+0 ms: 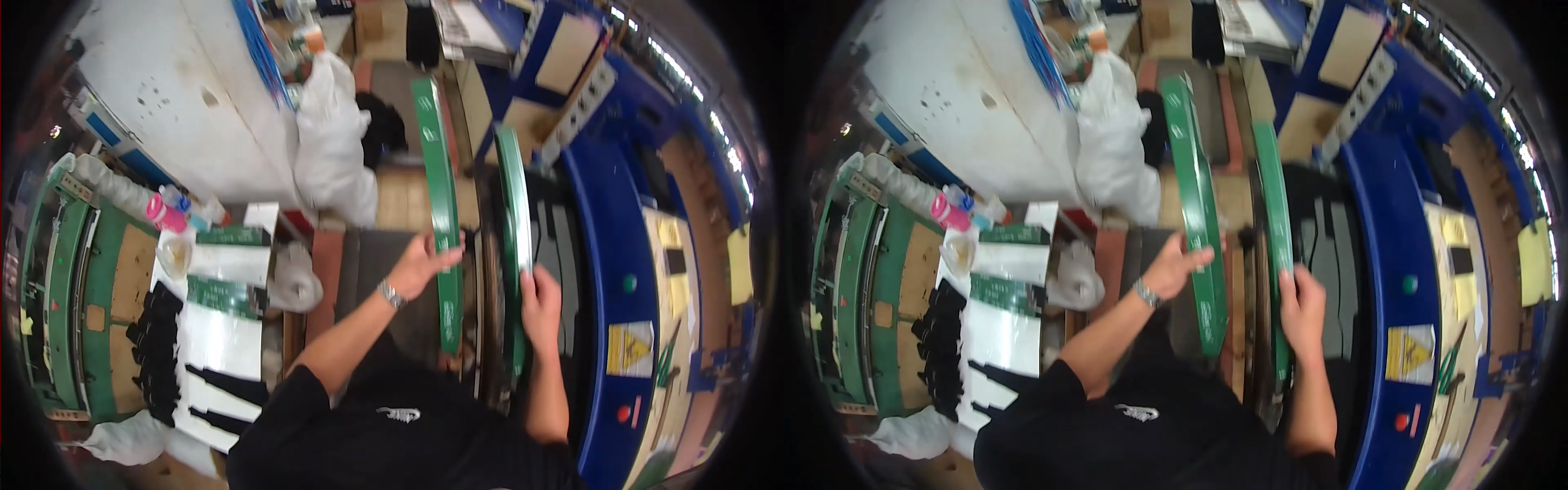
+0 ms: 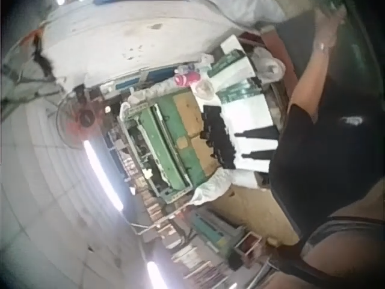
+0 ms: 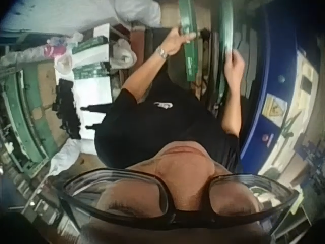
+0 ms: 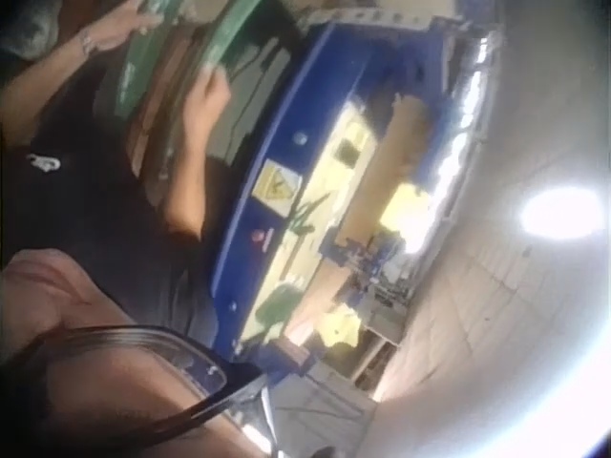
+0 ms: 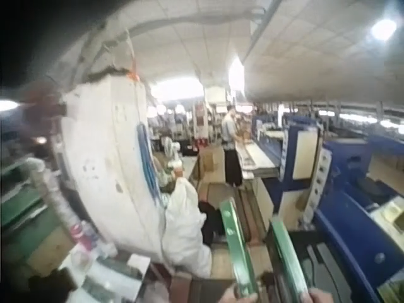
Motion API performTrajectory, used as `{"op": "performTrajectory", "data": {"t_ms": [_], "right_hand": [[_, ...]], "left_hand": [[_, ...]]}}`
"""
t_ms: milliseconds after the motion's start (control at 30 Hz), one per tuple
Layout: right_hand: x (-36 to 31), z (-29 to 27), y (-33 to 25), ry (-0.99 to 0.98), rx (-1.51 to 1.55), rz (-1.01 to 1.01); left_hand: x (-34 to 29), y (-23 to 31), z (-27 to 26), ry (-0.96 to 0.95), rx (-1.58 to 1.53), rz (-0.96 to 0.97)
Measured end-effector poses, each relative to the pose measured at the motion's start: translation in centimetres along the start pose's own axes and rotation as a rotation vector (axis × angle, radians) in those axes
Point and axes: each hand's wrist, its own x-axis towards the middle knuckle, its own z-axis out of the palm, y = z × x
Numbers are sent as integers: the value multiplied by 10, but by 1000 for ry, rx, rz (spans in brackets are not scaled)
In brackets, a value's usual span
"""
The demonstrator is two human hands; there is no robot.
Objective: The recorder uses green metal templates and a hydraulic cutting press to cut out shoe components from black synthetic material.
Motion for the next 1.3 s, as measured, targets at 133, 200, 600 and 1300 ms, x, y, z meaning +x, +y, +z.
{"op": "performTrajectory", "data": {"t_ms": [133,200,600,1300], "right_hand": [[14,21,-8,-18,73,-13],[13,36,-18,-59,44,-50],[61,139,-60,-158,5,-120],[187,277,-13,-581,372,42]], "left_hand": [[-3,-14,23,6,-216,19],[-15,-25,22,56,-280,54],[-29,-22,-33,175,-386,89],[55,-13,-158,487,-380,76]]}}
